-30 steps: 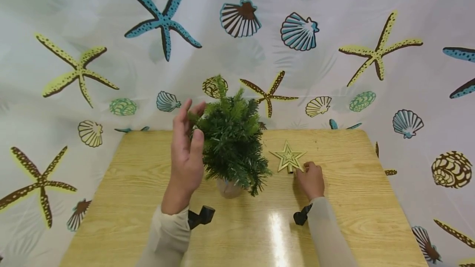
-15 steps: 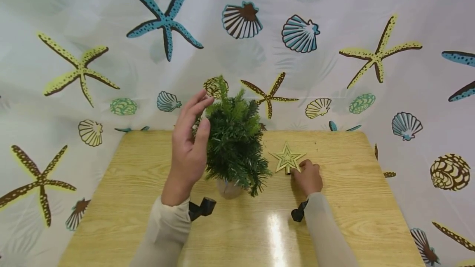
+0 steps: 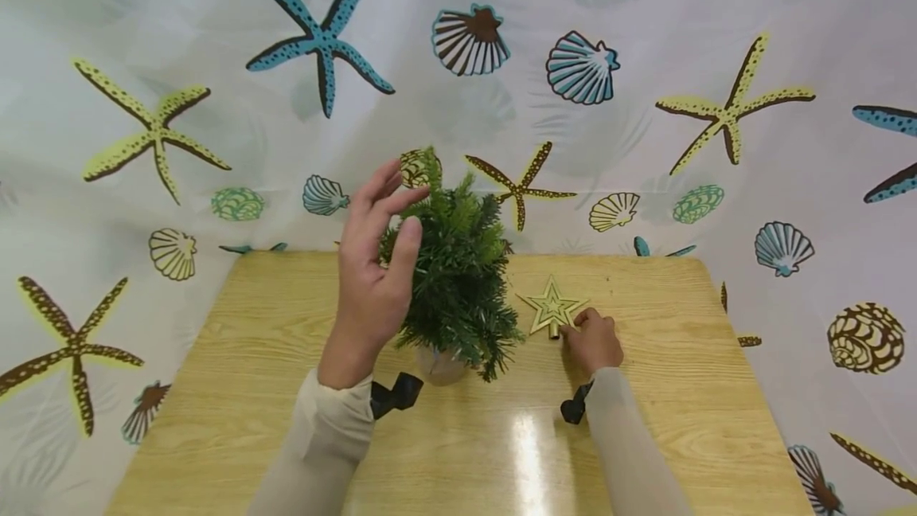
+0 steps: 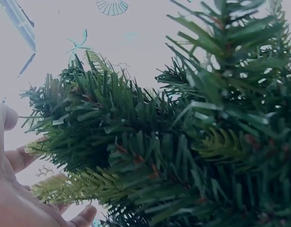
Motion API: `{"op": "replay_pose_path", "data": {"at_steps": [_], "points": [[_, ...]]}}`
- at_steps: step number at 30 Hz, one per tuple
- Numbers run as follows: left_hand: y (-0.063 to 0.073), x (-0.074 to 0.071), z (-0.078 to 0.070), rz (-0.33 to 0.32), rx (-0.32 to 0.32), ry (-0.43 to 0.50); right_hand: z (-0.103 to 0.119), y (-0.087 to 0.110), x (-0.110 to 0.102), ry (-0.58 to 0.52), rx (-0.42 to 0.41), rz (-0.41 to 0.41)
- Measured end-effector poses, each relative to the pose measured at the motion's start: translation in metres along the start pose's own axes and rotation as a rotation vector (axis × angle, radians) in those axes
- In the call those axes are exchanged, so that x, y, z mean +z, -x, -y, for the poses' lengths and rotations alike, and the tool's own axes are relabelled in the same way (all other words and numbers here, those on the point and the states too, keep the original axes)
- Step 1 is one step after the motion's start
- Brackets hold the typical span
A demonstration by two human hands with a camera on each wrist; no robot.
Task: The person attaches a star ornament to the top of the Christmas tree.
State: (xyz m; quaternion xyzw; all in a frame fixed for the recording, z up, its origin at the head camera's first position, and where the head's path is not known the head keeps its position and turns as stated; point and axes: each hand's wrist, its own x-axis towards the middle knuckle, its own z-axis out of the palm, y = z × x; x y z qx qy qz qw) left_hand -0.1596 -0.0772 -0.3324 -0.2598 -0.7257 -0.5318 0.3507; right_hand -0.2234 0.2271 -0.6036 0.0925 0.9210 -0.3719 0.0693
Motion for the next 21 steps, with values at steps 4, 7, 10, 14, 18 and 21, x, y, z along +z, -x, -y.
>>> {"op": "replay_pose_path", "data": {"at_steps": [4,7,10,14,18,21], "points": [[-0.005,0.002,-0.002,-0.008,0.006,-0.052,-0.001,-0.004,0.001,0.011,0.004,0.005],[-0.008,0.004,-0.004,-0.029,-0.004,-0.100,0.000,-0.005,0.002,0.011,0.023,-0.003],[-0.010,0.007,-0.005,-0.060,-0.016,-0.146,0.003,-0.004,0.003,0.003,0.050,0.004],[-0.011,0.009,-0.007,-0.074,-0.051,-0.204,0.006,-0.002,0.003,-0.006,0.074,0.019],[-0.013,0.009,-0.008,-0.030,-0.106,-0.240,0.007,-0.004,-0.001,-0.015,0.053,0.032],[-0.014,0.008,-0.009,-0.005,-0.131,-0.272,0.007,-0.005,-0.004,-0.024,0.026,0.051]]}}
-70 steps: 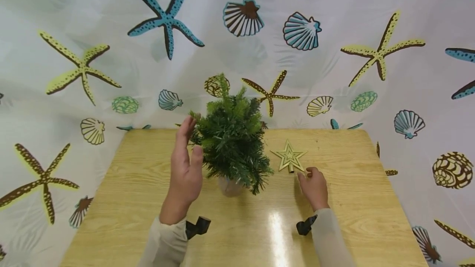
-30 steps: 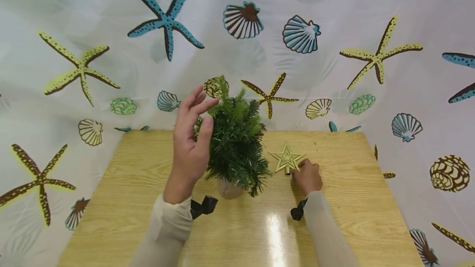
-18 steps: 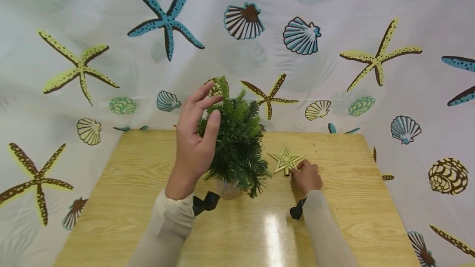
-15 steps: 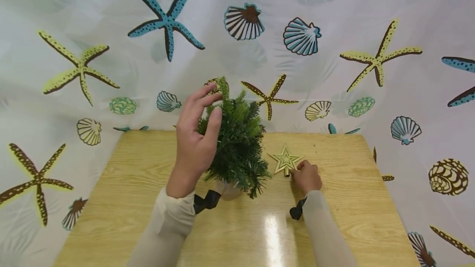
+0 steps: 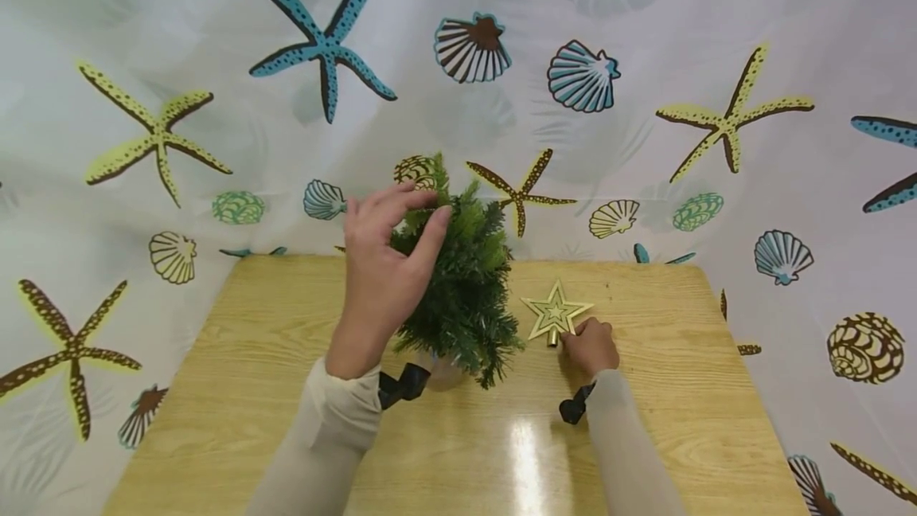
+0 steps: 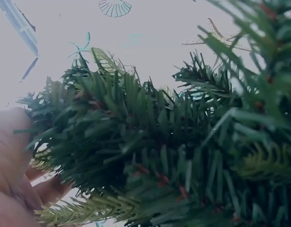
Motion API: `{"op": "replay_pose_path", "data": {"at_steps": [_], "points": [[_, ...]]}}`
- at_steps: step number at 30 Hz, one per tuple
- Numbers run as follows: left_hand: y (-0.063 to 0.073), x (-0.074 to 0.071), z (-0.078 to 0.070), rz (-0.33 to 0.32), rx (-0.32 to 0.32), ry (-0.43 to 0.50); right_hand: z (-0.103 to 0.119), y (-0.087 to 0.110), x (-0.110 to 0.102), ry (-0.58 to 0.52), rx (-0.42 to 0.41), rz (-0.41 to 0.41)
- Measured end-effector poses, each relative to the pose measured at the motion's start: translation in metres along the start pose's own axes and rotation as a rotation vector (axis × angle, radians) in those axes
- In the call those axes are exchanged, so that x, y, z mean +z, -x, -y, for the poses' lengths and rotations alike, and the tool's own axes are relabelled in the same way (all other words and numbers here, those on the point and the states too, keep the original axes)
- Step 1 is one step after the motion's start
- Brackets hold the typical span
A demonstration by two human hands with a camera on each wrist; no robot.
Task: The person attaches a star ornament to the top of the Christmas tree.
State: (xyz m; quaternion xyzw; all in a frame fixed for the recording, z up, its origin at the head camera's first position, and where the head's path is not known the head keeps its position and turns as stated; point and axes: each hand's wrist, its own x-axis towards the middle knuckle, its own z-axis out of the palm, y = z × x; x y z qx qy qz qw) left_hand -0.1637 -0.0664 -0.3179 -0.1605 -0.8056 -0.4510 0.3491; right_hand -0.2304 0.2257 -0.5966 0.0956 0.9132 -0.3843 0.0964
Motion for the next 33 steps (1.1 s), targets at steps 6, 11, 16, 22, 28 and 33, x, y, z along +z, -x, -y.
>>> {"op": "replay_pose_path", "data": {"at_steps": [6,11,16,22,28,33], "points": [[-0.002,-0.001,-0.001,0.010,0.004,-0.059,-0.004,-0.002,-0.002,-0.026,-0.050,0.067],[-0.003,-0.002,-0.001,0.022,0.003,-0.096,-0.007,-0.002,-0.001,-0.116,-0.076,0.053],[-0.003,-0.002,-0.001,0.017,0.005,-0.117,-0.006,0.001,-0.002,-0.295,-0.030,0.056],[-0.004,-0.002,-0.001,0.034,0.005,-0.176,0.001,0.009,-0.003,-0.492,0.012,0.074],[-0.002,0.000,-0.001,0.041,0.012,-0.210,0.009,0.015,-0.004,-0.505,-0.003,0.044],[-0.002,0.001,-0.001,0.036,0.020,-0.219,0.025,0.020,-0.011,-0.518,-0.040,0.015]]}}
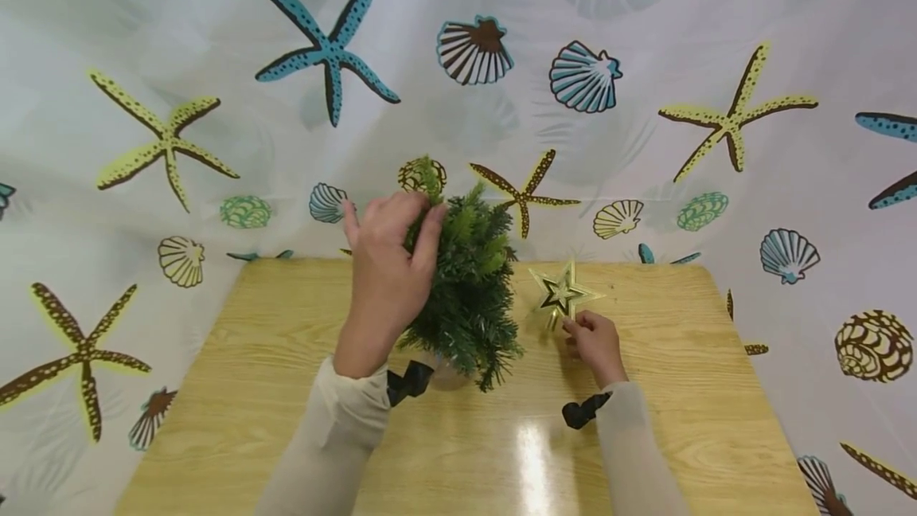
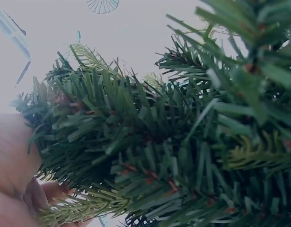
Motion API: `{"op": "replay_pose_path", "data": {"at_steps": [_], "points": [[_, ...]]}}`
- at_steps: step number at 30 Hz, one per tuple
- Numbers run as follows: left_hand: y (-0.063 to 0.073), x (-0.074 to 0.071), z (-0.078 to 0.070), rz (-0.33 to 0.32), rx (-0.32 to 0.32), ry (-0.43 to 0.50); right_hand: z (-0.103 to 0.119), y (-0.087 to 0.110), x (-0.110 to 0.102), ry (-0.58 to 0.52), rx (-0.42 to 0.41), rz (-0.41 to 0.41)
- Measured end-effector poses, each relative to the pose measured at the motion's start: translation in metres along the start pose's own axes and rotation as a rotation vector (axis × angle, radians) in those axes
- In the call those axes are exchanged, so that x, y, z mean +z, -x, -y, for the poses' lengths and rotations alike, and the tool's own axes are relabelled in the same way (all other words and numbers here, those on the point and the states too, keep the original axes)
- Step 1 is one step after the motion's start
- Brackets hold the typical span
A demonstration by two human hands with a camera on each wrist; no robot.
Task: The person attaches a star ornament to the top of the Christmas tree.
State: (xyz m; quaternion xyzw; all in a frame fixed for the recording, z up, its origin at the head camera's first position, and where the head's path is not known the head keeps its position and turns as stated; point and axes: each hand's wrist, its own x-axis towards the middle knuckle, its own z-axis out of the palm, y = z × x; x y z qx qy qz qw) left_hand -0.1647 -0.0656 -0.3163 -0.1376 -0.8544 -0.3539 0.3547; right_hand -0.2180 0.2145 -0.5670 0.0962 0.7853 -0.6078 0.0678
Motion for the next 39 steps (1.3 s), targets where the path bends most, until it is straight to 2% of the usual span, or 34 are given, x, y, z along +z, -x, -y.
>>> {"op": "replay_pose_path", "data": {"at_steps": [10,27,39], "points": [[0.000,0.000,0.002,0.004,0.011,-0.016,0.045,0.014,-0.005,-0.029,-0.110,-0.049],[0.001,0.004,0.000,-0.023,0.042,-0.065,0.109,0.039,-0.014,-0.073,-0.372,-0.106],[0.004,0.004,0.000,-0.028,0.022,-0.072,0.148,0.060,-0.020,-0.100,-0.520,-0.125]]}}
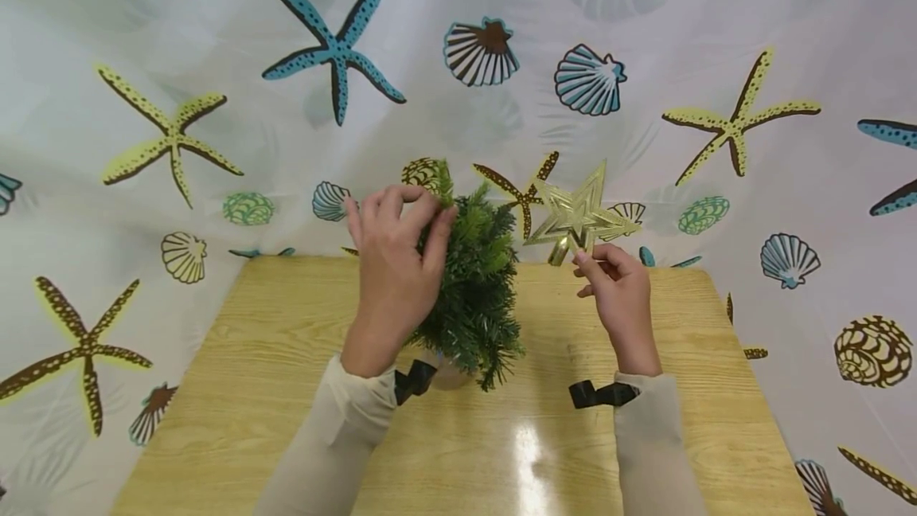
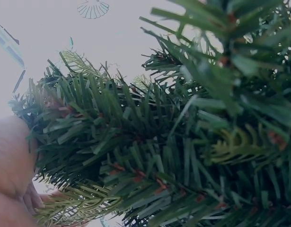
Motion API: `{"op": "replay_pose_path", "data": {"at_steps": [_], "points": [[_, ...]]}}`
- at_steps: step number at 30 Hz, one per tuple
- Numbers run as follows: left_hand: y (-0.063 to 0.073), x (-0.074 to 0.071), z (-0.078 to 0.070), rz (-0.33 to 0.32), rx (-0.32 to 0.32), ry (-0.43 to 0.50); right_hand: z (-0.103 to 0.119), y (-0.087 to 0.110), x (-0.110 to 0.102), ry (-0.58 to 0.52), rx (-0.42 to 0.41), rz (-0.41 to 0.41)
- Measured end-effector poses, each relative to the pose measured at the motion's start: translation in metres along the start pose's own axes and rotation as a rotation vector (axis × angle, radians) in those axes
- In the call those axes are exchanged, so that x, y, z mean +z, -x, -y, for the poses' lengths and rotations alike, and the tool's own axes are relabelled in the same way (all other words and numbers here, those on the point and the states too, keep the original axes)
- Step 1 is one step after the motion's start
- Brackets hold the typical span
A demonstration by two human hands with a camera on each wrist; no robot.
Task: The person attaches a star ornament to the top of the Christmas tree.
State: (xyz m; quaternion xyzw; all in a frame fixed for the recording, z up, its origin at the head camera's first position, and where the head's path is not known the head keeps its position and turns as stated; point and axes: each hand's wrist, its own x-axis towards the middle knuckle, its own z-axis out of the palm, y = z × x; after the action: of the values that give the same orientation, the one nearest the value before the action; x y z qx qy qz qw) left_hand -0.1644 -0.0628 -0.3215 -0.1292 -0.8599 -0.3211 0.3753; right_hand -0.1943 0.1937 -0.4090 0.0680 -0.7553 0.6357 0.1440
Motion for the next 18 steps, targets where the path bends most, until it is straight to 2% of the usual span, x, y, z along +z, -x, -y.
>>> {"op": "replay_pose_path", "data": {"at_steps": [18], "points": [[0.000,0.000,0.000,-0.006,0.004,-0.021,0.063,-0.016,0.007,-0.153,-0.181,-0.028]]}}
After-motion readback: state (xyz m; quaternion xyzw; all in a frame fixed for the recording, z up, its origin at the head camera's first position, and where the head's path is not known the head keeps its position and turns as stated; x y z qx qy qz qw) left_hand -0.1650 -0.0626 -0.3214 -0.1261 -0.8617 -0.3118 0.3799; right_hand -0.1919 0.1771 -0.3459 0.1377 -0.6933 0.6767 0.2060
